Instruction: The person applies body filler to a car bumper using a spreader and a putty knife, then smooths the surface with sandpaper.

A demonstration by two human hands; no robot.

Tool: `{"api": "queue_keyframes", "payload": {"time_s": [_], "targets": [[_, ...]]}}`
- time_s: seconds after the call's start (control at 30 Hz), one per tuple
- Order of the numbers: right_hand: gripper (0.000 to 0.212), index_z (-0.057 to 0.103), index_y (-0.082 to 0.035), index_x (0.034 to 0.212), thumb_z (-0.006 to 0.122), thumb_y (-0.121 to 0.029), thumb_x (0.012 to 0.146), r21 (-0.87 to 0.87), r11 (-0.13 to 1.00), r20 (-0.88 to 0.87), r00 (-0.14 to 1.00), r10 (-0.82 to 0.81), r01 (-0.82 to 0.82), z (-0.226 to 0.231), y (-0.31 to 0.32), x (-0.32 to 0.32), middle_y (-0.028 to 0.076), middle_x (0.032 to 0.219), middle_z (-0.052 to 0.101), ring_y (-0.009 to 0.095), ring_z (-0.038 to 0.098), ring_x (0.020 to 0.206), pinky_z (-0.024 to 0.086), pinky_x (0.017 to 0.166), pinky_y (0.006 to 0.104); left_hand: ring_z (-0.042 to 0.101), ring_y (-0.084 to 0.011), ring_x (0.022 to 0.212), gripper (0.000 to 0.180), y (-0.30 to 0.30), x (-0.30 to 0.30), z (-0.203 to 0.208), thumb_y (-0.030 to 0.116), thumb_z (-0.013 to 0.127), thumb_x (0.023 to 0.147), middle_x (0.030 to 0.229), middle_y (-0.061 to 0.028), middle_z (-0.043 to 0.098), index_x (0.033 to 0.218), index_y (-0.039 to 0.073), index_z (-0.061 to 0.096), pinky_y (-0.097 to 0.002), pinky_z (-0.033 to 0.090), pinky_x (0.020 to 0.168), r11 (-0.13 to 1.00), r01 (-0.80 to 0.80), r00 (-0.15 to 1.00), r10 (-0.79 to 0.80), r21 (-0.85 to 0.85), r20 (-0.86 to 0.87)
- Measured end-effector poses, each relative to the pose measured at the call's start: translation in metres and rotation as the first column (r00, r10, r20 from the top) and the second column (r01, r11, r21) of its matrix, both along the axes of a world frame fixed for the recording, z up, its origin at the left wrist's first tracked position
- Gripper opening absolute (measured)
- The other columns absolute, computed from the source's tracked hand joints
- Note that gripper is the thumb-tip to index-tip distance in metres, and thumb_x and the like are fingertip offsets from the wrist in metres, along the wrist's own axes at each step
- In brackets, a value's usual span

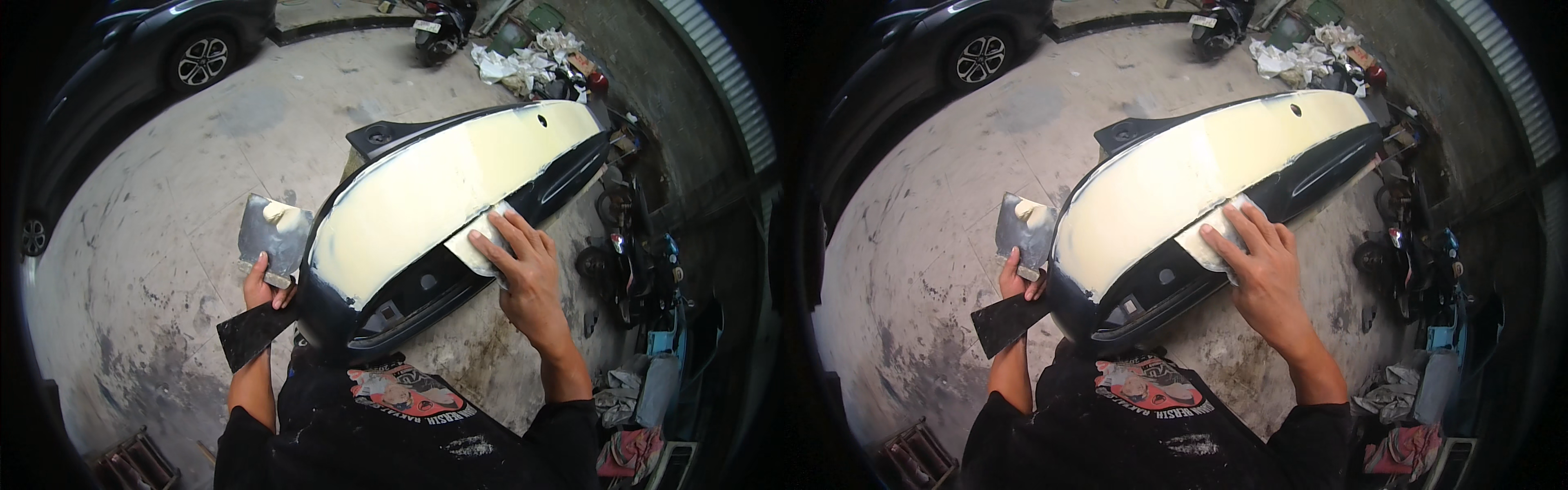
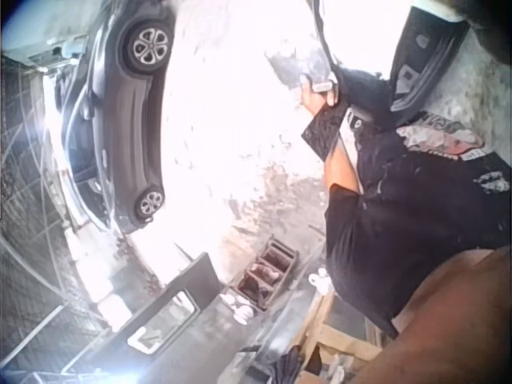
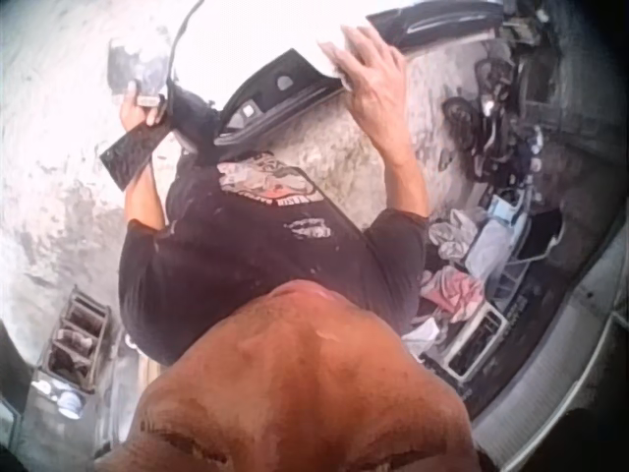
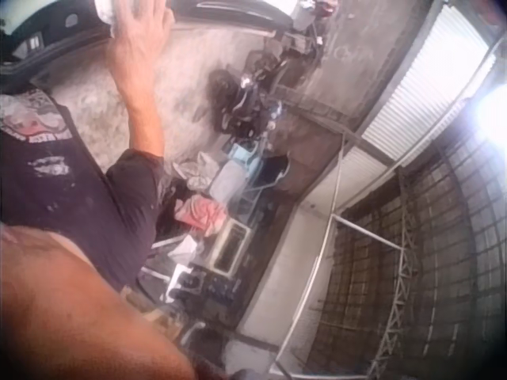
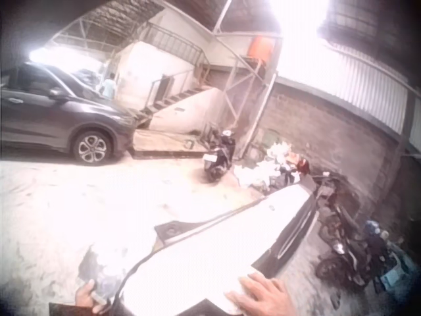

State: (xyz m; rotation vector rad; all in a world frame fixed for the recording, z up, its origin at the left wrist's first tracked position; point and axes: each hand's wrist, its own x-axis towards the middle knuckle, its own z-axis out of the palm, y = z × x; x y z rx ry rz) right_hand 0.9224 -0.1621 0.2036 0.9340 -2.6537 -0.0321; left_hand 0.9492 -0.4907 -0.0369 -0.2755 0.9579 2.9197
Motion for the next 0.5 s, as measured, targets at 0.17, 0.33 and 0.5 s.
{"api": "queue_keyframes", "payload": {"time_s": [0.17, 0.33, 0.5], "targets": [[0.05, 0.065, -0.015, 0.116, 0.054, 0.005, 0.072, -0.078, 0.996, -0.143, 0.989, 0.041, -0.053, 0.027, -0.009, -0.035, 0.012, 0.12, 0.06, 0.029, 0.054, 0.116, 0.039, 0.089, 0.0392, 0.032, -0.0098, 0.026, 0.052, -0.007, 0.0, -0.004, 0.049, 0.037, 0.097, 0.04, -0.0008, 0.042, 0.102, 0.001, 0.057, -0.0222, 0.027, 0.029, 0.999, 0.032, 0.997, -0.031, 0.006, -0.069], [0.045, 0.069, -0.015, 0.112, 0.049, 0.002, 0.075, 0.056, 0.998, -0.084, 0.996, -0.012, 0.017, 0.035, -0.045, -0.097, 0.013, 0.111, 0.065, 0.028, 0.06, 0.105, 0.042, 0.086, 0.0392, 0.034, -0.01, 0.026, 0.051, -0.005, -0.001, -0.003, 0.048, 0.037, 0.097, 0.048, -0.0026, 0.052, 0.105, 0.002, 0.057, -0.023, 0.029, 0.029, 0.996, 0.084, 0.993, -0.08, 0.042, -0.091], [0.04, 0.073, -0.017, 0.104, 0.051, -0.003, 0.074, 0.185, 0.981, 0.075, 0.995, -0.069, 0.054, 0.042, -0.068, -0.116, 0.011, 0.095, 0.069, 0.028, 0.064, 0.092, 0.044, 0.081, 0.0397, 0.033, -0.0103, 0.026, 0.052, -0.005, -0.003, -0.008, 0.05, 0.037, 0.097, 0.047, -0.0024, 0.051, 0.103, 0.002, 0.056, -0.0232, 0.029, 0.029, 0.996, 0.062, 0.997, -0.06, 0.056, -0.054]]}}
